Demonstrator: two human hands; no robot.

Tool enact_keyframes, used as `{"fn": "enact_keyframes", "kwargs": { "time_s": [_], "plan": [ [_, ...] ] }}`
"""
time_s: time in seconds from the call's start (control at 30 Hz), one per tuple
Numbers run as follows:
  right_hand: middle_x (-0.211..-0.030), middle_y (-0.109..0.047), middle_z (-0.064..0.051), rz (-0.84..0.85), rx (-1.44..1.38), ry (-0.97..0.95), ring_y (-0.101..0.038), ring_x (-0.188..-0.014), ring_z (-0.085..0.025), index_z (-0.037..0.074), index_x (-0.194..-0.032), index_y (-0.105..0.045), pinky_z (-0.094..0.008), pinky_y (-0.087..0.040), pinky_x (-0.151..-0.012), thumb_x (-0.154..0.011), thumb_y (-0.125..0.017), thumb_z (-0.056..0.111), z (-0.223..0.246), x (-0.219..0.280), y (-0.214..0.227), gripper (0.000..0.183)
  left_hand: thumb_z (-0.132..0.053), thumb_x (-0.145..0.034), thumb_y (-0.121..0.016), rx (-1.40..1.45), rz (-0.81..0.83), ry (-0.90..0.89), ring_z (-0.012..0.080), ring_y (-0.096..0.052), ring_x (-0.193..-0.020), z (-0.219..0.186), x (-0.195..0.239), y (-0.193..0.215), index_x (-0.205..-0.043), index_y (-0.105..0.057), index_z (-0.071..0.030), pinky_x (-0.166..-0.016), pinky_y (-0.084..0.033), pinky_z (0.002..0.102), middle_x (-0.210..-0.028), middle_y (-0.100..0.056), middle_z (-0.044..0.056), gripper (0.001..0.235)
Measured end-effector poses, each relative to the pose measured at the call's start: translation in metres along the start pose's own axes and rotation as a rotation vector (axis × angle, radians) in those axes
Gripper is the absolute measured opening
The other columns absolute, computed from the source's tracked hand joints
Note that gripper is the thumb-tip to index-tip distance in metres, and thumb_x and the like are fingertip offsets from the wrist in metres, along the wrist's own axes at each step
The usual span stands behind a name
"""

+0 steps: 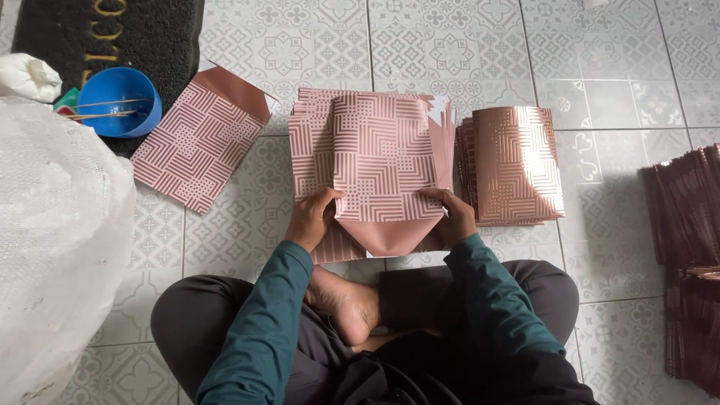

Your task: The person sits on the floor and folds patterned pink paper sheets into smaller rectangular shapes by hand. They repeatedly pick up a sheet, fold it in half, and then fold the sides inward to create a compact packet, placing the finished items into a growing stack.

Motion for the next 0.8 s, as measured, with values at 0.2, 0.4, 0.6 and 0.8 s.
{"fn": "enact_keyframes", "kwargs": {
  "time_s": [0.2, 0.4, 0.6, 0.8],
  "plan": [
    [-0.100, -0.076, -0.010, 0.018, 0.044, -0.134, -0.072, -0.099, -0.035, 0.019, -0.111, -0.080, -0.047, -0.061, -0.086, -0.084, -0.074, -0.003, -0.013, -0.002, -0.004, 0.035, -0.012, -0.085, -0.078, 0.067, -0.095, 0.007, 0.0276, -0.069, -0.101, 0.015, 0.003, -0.002, -0.106, -0.072, -0.026, -0.091, -0.055, 0.041, -0.099, -0.074, -0.002, 0.026],
    [-0.087, -0.072, -0.004, 0.008, 0.265, -0.002, -0.071, -0.085, -0.030, 0.030, -0.102, -0.082, -0.044, -0.058, -0.078, -0.085, -0.077, 0.018, -0.047, 0.003, -0.007, 0.022, -0.016, -0.089, -0.075, -0.022, -0.143, -0.098, 0.0167, -0.069, -0.085, 0.006, 0.000, 0.004, -0.097, -0.073, -0.030, -0.094, -0.050, 0.030, -0.083, -0.068, -0.009, 0.016],
    [-0.099, -0.060, -0.005, -0.110, 0.349, 0.219, -0.060, -0.092, -0.030, 0.030, -0.100, -0.084, -0.042, -0.052, -0.083, -0.081, -0.080, 0.012, -0.043, 0.007, -0.009, 0.026, -0.020, -0.088, -0.076, -0.231, -0.291, -0.208, 0.0175, -0.062, -0.088, -0.017, -0.001, 0.015, -0.087, -0.071, -0.023, -0.087, -0.051, 0.037, -0.097, -0.060, -0.004, 0.006],
    [-0.121, -0.073, 0.001, 0.041, 0.327, 0.401, -0.065, -0.123, -0.022, 0.022, -0.114, -0.075, -0.042, -0.035, -0.117, -0.100, -0.061, 0.015, -0.004, 0.002, -0.019, 0.021, -0.027, -0.097, -0.068, -0.246, -0.229, -0.347, 0.0162, -0.063, -0.091, -0.042, -0.006, 0.013, -0.095, -0.073, -0.023, -0.095, -0.049, 0.035, -0.096, -0.062, -0.005, 0.007]
  ]
}}
Point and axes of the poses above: each hand's wrist, its own x-axis away from the middle knuckle, its own y-axis out of the back of the hand, z = x × y, the point moved 5 cm from there along -x, towards the middle knuckle
